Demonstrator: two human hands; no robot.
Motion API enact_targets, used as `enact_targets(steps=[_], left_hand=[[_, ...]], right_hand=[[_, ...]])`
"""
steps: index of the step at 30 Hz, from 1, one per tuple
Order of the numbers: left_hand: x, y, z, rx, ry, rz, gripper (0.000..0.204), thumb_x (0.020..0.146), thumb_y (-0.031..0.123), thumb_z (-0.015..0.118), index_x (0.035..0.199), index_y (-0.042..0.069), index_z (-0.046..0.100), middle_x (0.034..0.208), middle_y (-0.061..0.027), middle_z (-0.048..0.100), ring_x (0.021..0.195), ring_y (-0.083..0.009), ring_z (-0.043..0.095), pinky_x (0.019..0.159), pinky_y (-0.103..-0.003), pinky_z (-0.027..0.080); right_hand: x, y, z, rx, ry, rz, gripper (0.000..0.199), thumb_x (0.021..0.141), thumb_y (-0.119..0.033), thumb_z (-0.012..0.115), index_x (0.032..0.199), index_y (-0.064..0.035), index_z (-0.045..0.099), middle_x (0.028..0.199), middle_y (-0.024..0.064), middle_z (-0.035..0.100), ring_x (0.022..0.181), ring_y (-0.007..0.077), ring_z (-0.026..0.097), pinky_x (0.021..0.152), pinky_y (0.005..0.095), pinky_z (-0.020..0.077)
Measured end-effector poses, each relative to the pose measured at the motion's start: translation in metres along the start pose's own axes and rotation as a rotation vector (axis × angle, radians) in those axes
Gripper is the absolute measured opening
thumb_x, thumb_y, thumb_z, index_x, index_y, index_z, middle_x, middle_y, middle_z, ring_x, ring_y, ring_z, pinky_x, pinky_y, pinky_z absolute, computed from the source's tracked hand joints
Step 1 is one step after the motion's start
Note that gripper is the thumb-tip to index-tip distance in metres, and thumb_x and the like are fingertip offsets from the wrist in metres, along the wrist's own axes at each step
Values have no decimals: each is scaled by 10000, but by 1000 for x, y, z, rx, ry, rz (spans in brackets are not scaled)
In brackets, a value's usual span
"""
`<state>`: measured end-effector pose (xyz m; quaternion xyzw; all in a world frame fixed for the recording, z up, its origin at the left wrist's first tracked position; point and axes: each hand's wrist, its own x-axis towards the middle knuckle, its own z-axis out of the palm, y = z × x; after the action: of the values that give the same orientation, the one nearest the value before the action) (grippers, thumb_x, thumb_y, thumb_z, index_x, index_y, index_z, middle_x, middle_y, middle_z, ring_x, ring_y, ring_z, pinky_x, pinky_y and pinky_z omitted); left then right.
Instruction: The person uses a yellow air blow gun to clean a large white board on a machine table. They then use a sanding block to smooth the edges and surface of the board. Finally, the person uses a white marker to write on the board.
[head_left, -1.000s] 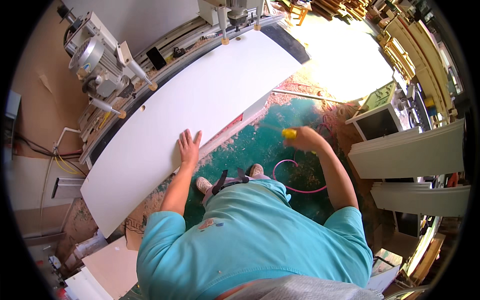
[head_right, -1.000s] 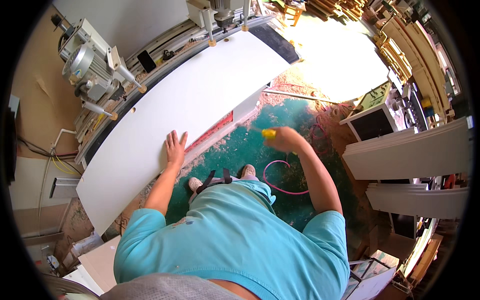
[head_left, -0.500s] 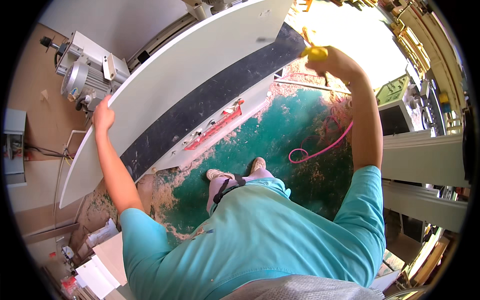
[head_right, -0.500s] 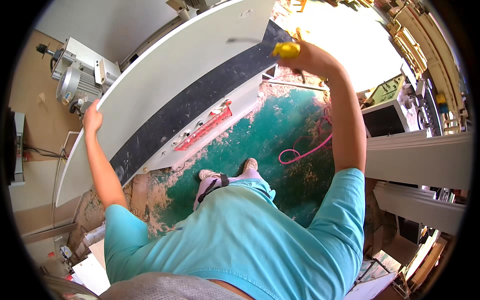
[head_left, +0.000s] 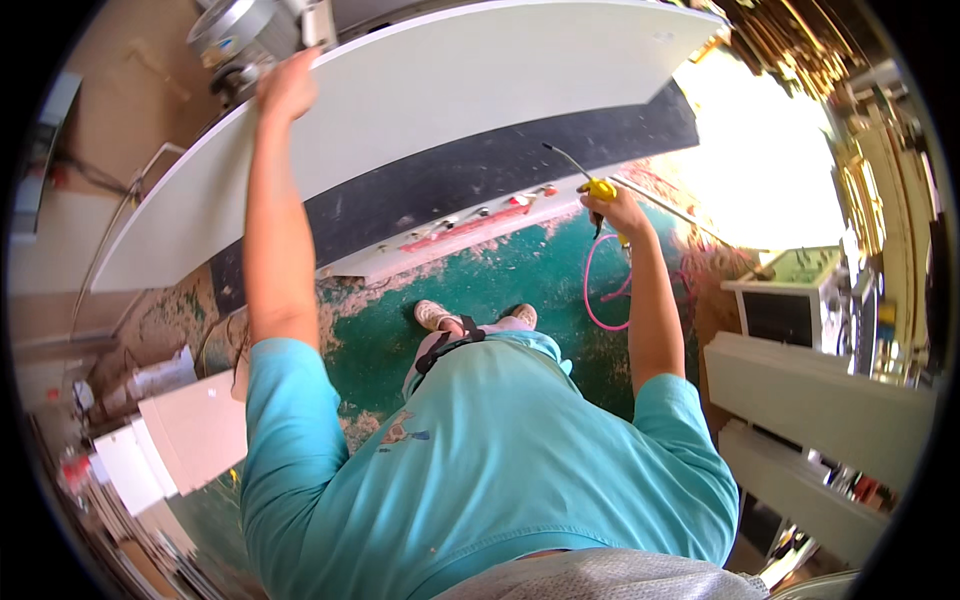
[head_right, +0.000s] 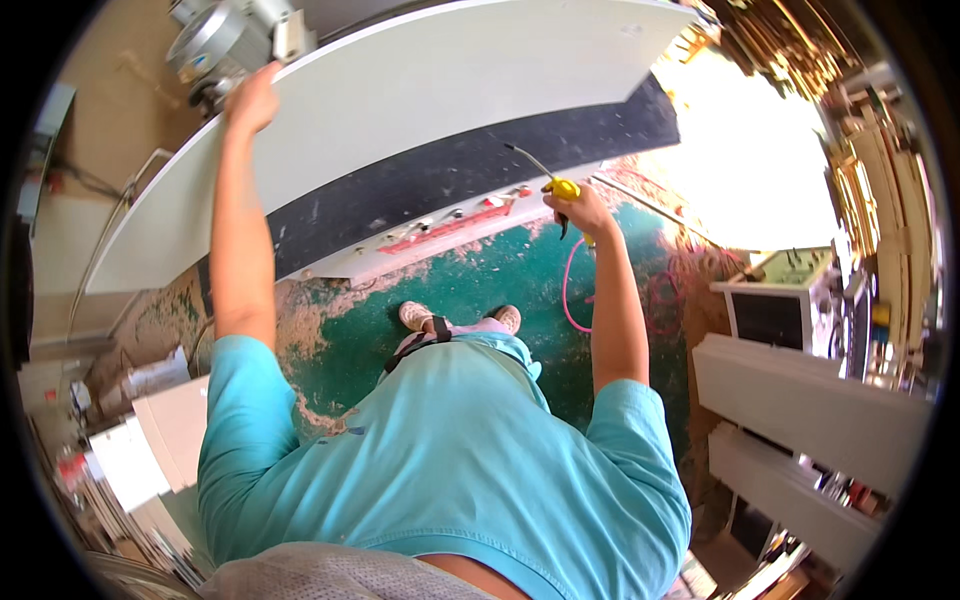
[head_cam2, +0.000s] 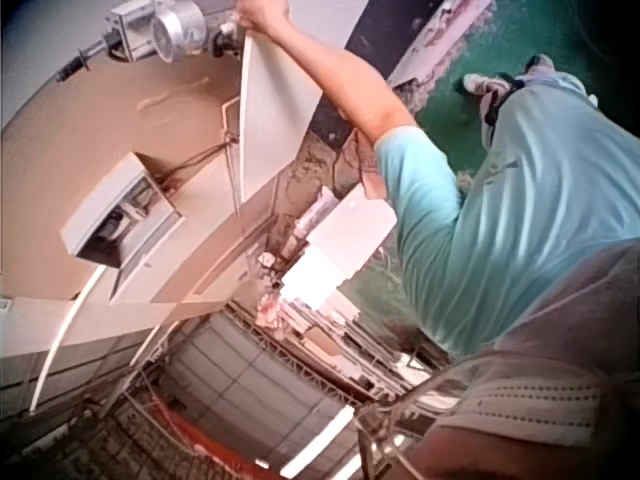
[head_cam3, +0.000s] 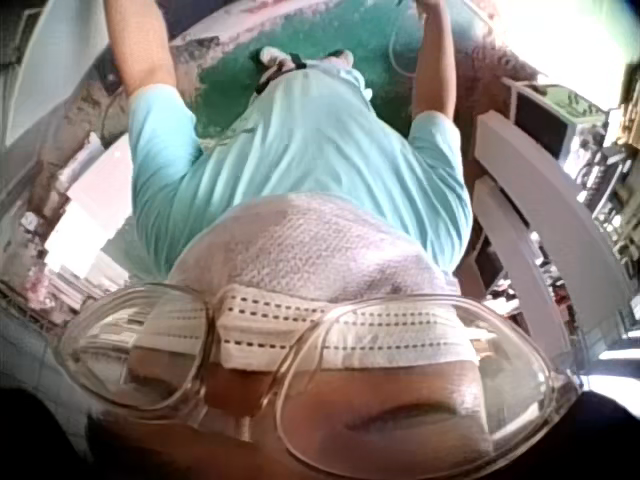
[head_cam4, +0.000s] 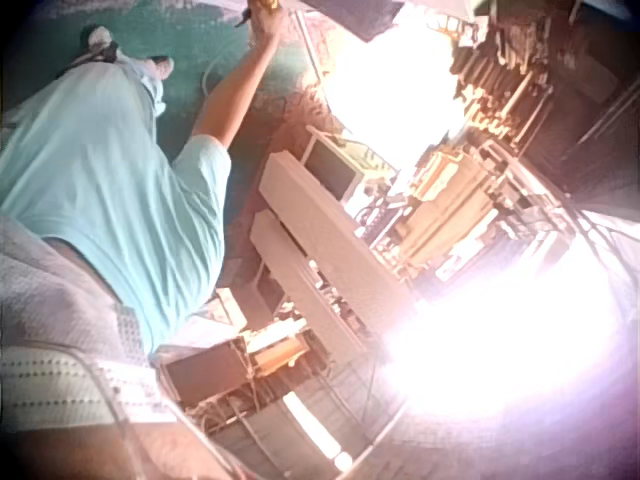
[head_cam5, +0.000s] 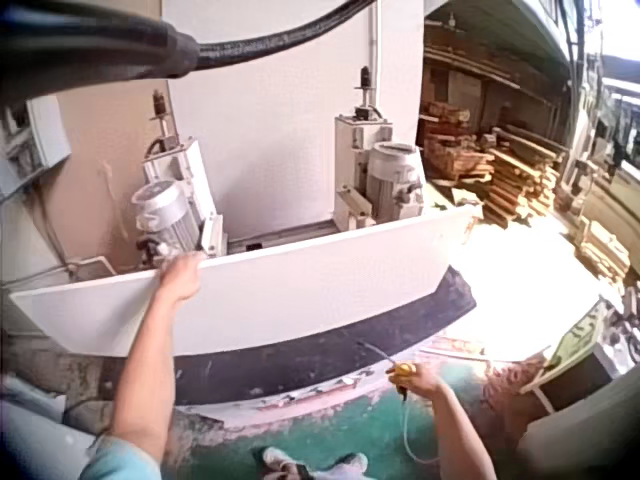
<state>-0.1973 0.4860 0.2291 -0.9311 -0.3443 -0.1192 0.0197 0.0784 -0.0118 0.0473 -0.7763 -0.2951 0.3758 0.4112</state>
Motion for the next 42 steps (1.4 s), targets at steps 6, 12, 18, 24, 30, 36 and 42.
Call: enact_targets(steps=[6,12,18,24,30,36,42], left_hand=[[-10,25,-12,-68,245,150,206,806,107,536,977,163,637,995,-33,702,1038,-245,652,889,-435,436],[-49,-37,-18,-114,272,68,444,847,575,616,1011,170,695,1016,-47,700,1095,-227,609,1000,-442,337],[-145,-248,-21,277,711,-126,526,817,618,660,1070,157,671,1068,-44,648,1088,-281,563,1059,-499,328],[-144,-265,-5,164,789,-97,552,902,625,558,1201,164,616,1249,-26,585,1249,-264,488,1092,-538,252],[-143,-253,-2,184,791,-140,549,975,549,499,1275,96,581,1311,-112,558,1282,-339,465,1081,-500,315],[-146,-225,6,111,771,-442,542,1007,449,496,1380,55,504,1447,-209,433,1356,-418,381,1116,-521,290],[-136,-157,122,-772,1190,-1078,396,1000,298,511,1252,-6,539,1219,-141,563,1105,-263,520,960,-390,400]], right_hand=[[-1,-145,327,-281,-166,-362,468,816,-475,738,1082,-92,712,879,189,717,840,359,700,762,402,544],[12,-199,403,-266,-342,-507,330,808,-317,751,1038,-88,696,862,199,700,817,362,689,734,416,544],[11,-112,194,106,-98,-420,129,751,-69,766,842,-16,691,715,44,660,634,132,605,597,284,477],[-66,-102,-40,-4,356,-172,318,775,51,623,1088,3,596,794,37,657,730,113,627,681,266,525],[14,-231,-78,-527,250,-560,347,696,120,637,977,-61,546,1267,168,651,1072,315,641,936,401,499],[147,-264,-114,-597,377,-1147,320,722,-24,761,985,-67,584,1331,177,607,1259,405,543,1090,513,382],[181,-231,-117,-979,576,-1166,350,819,-395,710,925,-67,647,772,115,622,700,332,604,640,435,451]])
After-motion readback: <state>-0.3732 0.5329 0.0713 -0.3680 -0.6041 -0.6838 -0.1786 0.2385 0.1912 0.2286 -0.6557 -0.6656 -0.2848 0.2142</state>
